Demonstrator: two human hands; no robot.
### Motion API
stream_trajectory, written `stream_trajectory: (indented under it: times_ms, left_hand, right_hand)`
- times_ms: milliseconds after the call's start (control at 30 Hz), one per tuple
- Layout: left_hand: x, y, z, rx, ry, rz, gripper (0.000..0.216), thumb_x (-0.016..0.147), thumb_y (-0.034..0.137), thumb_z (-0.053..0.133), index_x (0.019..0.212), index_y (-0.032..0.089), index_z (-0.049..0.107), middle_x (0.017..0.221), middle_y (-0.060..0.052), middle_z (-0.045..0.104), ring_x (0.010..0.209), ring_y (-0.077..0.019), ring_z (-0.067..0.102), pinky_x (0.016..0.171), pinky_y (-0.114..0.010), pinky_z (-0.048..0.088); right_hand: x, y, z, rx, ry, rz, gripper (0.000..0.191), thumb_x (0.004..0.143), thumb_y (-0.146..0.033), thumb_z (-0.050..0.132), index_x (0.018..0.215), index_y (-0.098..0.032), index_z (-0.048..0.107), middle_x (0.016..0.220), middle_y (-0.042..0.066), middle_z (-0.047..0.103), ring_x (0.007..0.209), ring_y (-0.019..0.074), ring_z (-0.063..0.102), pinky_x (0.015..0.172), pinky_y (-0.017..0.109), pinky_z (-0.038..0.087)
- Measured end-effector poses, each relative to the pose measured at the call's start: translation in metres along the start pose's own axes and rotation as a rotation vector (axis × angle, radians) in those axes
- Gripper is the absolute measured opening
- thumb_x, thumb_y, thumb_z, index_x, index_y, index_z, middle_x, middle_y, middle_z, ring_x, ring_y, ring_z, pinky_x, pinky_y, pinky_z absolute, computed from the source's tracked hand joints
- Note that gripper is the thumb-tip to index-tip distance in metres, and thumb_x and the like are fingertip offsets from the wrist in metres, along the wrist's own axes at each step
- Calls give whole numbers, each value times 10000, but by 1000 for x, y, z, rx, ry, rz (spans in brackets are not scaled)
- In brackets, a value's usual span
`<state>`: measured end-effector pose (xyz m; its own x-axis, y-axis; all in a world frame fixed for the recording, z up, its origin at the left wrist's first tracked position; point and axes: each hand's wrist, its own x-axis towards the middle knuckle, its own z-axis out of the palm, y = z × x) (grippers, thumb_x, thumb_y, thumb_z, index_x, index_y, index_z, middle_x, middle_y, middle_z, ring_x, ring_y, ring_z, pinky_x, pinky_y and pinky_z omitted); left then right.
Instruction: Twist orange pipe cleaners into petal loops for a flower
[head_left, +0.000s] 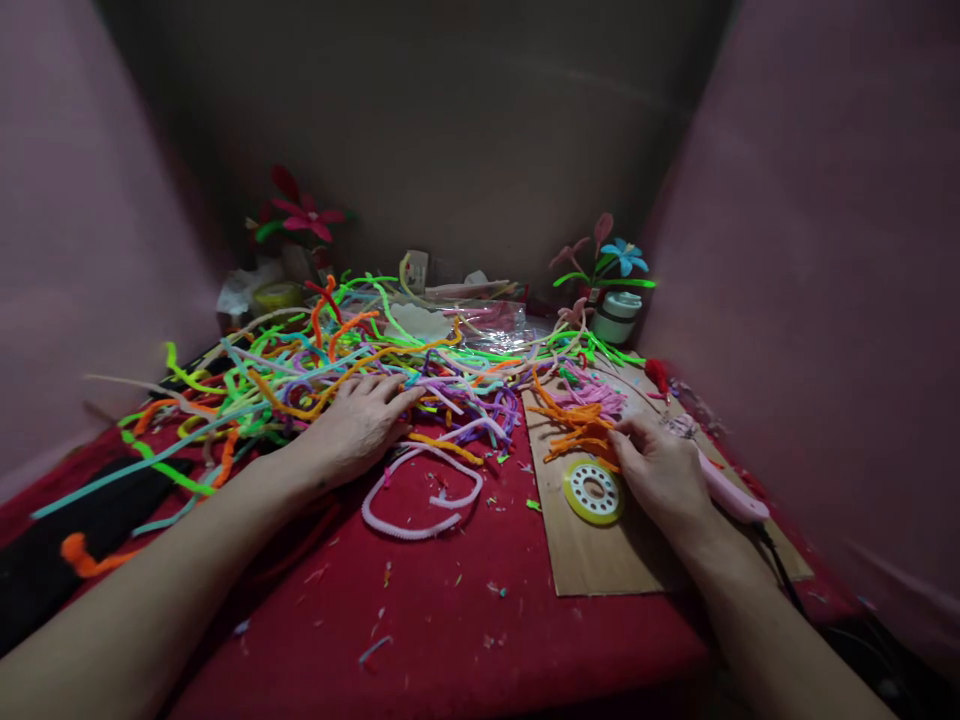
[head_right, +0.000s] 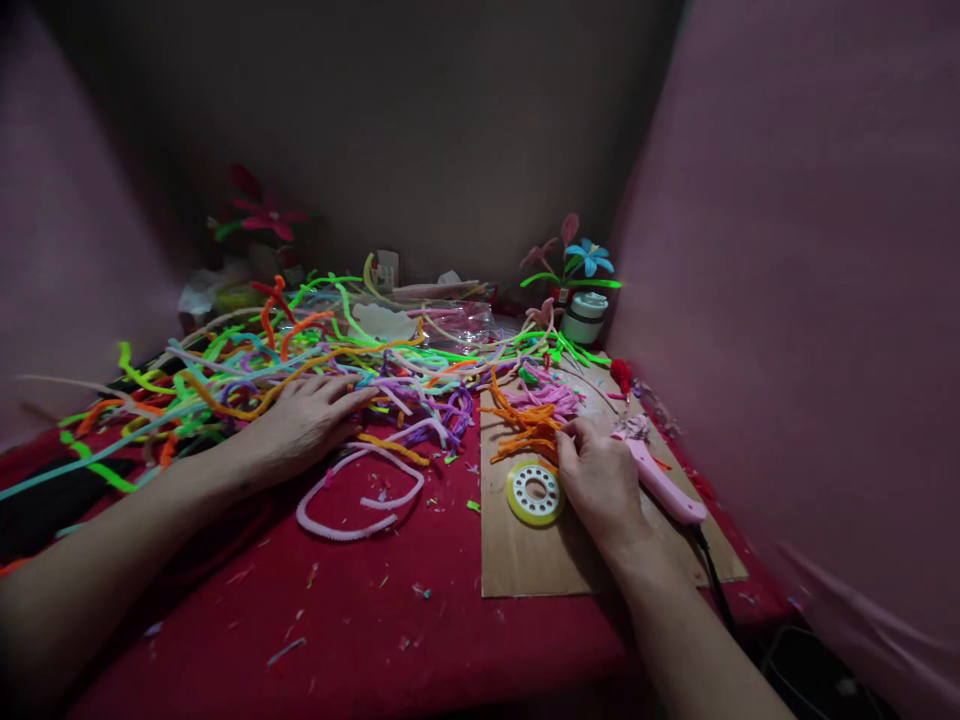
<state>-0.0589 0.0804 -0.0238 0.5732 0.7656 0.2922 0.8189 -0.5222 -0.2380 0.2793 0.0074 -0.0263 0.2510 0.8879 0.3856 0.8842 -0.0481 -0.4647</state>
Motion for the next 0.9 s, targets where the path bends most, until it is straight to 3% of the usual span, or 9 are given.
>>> stream_trajectory:
  times_ms: [133, 267, 300, 400, 500, 600, 700, 900]
  left_hand:
    - [1, -1, -9, -68, 21, -2, 423, 836, 330, 463, 1249, 253, 521, 1208, -137, 567, 1061, -324, 511, 859, -480, 394]
    - [1, 1, -37, -263, 114, 39, 369, 859, 294, 465, 1213, 221, 542, 1154, -117, 594, 1012, -231, 544, 867, -381, 426]
    - [0, 2, -45, -328, 161, 53, 345, 865, 285, 460, 1188, 216, 559, 1159, -109, 594, 1020, -216, 545, 873, -364, 431]
    - [-4, 7, -68, -503, 329, -39, 266, 852, 260, 483, 1062, 196, 633, 1072, -93, 638, 972, -187, 585, 852, -328, 462]
    - [-9, 9, -85, -700, 488, -301, 201, 819, 251, 529, 946, 191, 673, 891, -46, 688, 789, -146, 633, 744, -269, 506]
    - [-12, 5, -94, -870, 675, -546, 192, 807, 231, 525, 906, 162, 675, 719, -17, 671, 589, -97, 603, 587, -210, 502]
    - [-12, -5, -93, -971, 760, -604, 169, 785, 197, 532, 853, 139, 674, 613, 7, 627, 468, -62, 531, 468, -171, 445]
    - [-8, -14, -78, -1026, 628, -662, 159, 744, 183, 549, 813, 142, 686, 562, 14, 612, 418, -64, 501, 418, -175, 404]
  right_hand:
    - [-4, -1, -3, 193, 129, -22, 254, 809, -365, 492, 824, -164, 648, 627, 36, 635, 569, 166, 572, 564, 261, 410]
    - [-9, -5, -12, 343, 308, 85, 285, 798, -426, 532, 877, -175, 640, 636, 16, 581, 554, 147, 535, 532, 251, 416]
    - [-11, -6, -15, 379, 297, 104, 281, 794, -429, 546, 890, -180, 635, 649, 14, 578, 564, 146, 533, 538, 250, 420]
    - [-18, -20, -19, 526, 160, 59, 248, 776, -415, 587, 890, -197, 624, 640, -1, 564, 550, 132, 519, 524, 234, 423]
    - [-25, -49, -15, 617, -166, -118, 193, 801, -380, 555, 847, -205, 621, 627, -13, 567, 509, 115, 491, 487, 218, 397]
    - [-27, -82, 1, 491, -431, -277, 186, 835, -315, 494, 785, -195, 627, 631, -1, 601, 558, 127, 529, 556, 231, 397]
    - [-25, -103, 24, 315, -447, -324, 193, 827, -268, 476, 761, -180, 634, 648, 29, 639, 592, 151, 566, 578, 247, 385]
    - [-23, -100, 50, 86, -463, -376, 221, 826, -280, 453, 812, -196, 657, 649, 42, 665, 572, 156, 585, 552, 240, 363]
